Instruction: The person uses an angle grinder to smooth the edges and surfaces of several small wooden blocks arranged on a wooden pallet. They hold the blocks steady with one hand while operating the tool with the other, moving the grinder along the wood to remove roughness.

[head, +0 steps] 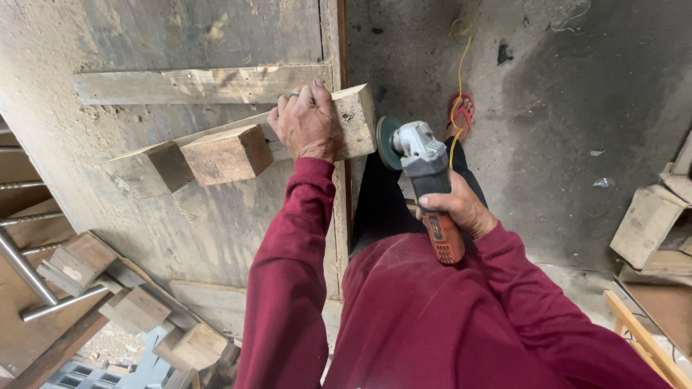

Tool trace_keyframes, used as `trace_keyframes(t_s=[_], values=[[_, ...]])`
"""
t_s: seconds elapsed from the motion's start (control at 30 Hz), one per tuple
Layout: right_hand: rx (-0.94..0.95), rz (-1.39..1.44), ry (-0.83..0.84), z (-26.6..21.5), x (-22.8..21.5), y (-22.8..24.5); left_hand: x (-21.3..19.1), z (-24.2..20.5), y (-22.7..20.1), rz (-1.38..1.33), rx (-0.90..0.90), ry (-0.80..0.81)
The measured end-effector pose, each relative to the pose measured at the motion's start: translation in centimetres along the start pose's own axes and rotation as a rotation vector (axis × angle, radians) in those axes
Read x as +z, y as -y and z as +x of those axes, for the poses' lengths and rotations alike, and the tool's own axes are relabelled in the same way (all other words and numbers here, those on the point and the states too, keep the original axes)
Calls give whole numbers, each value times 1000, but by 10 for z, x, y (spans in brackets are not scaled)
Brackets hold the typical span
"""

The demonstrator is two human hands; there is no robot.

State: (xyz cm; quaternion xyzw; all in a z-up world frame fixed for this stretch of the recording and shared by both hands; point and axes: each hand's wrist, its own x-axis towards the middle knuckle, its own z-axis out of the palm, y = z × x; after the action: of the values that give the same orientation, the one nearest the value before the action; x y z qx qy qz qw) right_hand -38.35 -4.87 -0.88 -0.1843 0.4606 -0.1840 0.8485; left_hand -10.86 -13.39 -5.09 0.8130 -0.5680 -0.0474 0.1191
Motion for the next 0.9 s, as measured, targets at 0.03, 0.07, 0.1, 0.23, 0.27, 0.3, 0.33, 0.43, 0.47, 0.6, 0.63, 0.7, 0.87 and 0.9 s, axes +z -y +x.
trace_keyframes(t_s=[0.03,0.07,0.1,0.23,0.27,0.3,0.33,0.43,0.47,0.6,0.63,0.7,0.87,0.9], values=[[1,-11,29,1,-1,0,0,1,0,15,-24,13],[7,-15,53,-2,0,-2,0,-2,1,31,-45,37],[14,-19,77,-4,1,-3,-1,-3,1,48,-67,60],[-11,25,70,-2,3,0,-3,-1,0,10,-63,63],[-3,8,38,-3,3,1,-3,-1,0,6,-49,61],[6,-9,6,-2,3,1,-3,0,0,2,-35,58],[-1,13,34,-2,2,2,-2,0,0,3,-24,56],[-24,37,112,2,-1,7,-2,2,0,14,-19,52],[-27,27,129,2,-2,6,-3,0,0,27,-35,64],[12,119,94,16,-9,8,-3,-1,1,14,-38,69],[37,58,53,22,-13,10,-1,1,0,18,-41,61],[105,-55,-34,22,-17,7,-2,-4,0,31,-52,65],[43,128,152,27,-24,5,3,-1,5,82,-37,78],[22,216,219,25,-23,2,4,-6,7,87,-54,95]])
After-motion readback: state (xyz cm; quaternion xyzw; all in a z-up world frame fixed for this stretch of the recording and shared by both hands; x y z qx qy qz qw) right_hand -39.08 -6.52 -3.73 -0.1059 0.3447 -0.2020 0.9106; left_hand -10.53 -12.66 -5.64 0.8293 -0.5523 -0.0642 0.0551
